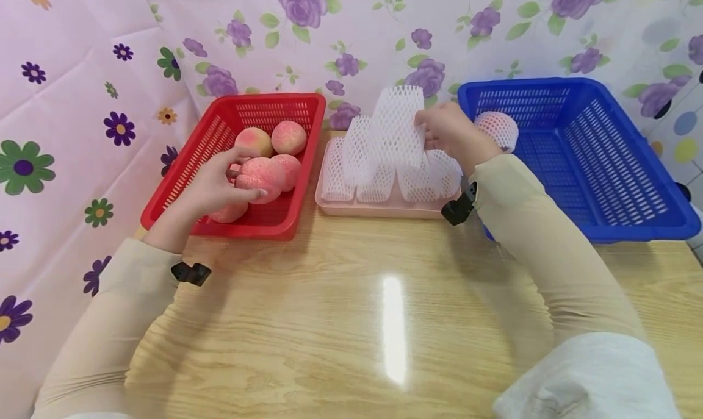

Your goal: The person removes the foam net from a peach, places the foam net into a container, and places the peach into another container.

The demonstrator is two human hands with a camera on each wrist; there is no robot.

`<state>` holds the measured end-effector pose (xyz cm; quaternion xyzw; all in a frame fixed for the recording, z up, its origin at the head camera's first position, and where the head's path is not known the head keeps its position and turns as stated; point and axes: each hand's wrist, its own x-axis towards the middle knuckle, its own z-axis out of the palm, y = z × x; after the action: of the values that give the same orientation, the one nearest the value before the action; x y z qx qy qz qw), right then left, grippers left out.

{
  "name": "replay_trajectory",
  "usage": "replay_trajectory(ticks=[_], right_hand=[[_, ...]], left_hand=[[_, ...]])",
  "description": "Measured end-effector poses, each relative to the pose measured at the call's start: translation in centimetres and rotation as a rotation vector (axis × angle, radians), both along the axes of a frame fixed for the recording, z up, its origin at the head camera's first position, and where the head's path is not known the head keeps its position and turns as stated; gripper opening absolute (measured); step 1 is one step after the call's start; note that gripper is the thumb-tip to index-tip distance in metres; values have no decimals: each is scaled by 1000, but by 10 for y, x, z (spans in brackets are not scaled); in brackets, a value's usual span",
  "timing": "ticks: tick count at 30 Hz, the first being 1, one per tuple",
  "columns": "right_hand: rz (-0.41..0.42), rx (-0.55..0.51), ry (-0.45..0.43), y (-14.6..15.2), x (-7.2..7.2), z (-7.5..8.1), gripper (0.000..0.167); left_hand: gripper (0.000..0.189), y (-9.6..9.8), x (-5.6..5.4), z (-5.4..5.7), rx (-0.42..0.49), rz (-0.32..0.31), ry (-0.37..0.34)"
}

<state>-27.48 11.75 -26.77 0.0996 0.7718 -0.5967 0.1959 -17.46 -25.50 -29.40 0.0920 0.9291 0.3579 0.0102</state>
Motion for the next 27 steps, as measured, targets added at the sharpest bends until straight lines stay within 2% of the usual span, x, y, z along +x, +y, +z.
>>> replay_trajectory(ticks=[2, 7, 13, 18, 23, 27], right_hand=[[17, 30, -8, -1, -3, -3, 52], [29, 86, -21, -3, -9, -13, 56], [59, 112, -28, -4, -12, -23, 47], [81, 153, -35, -4, -14, -29, 38], [66, 205, -40, -6, -17, -35, 48], [57, 243, -17, -7, -22, -42, 53]], left_hand=[[64, -1, -2, -3, -15, -10, -15], [65, -2, -6, -12, -46, -26, -61], [62, -5, -9, -20, -114, -57, -49], [60, -6, -12, -25, -168, -122, -26], [65, -3, -14, -27, -266, -129, -92], [64, -1, -17, -32, -299, -161, -115]])
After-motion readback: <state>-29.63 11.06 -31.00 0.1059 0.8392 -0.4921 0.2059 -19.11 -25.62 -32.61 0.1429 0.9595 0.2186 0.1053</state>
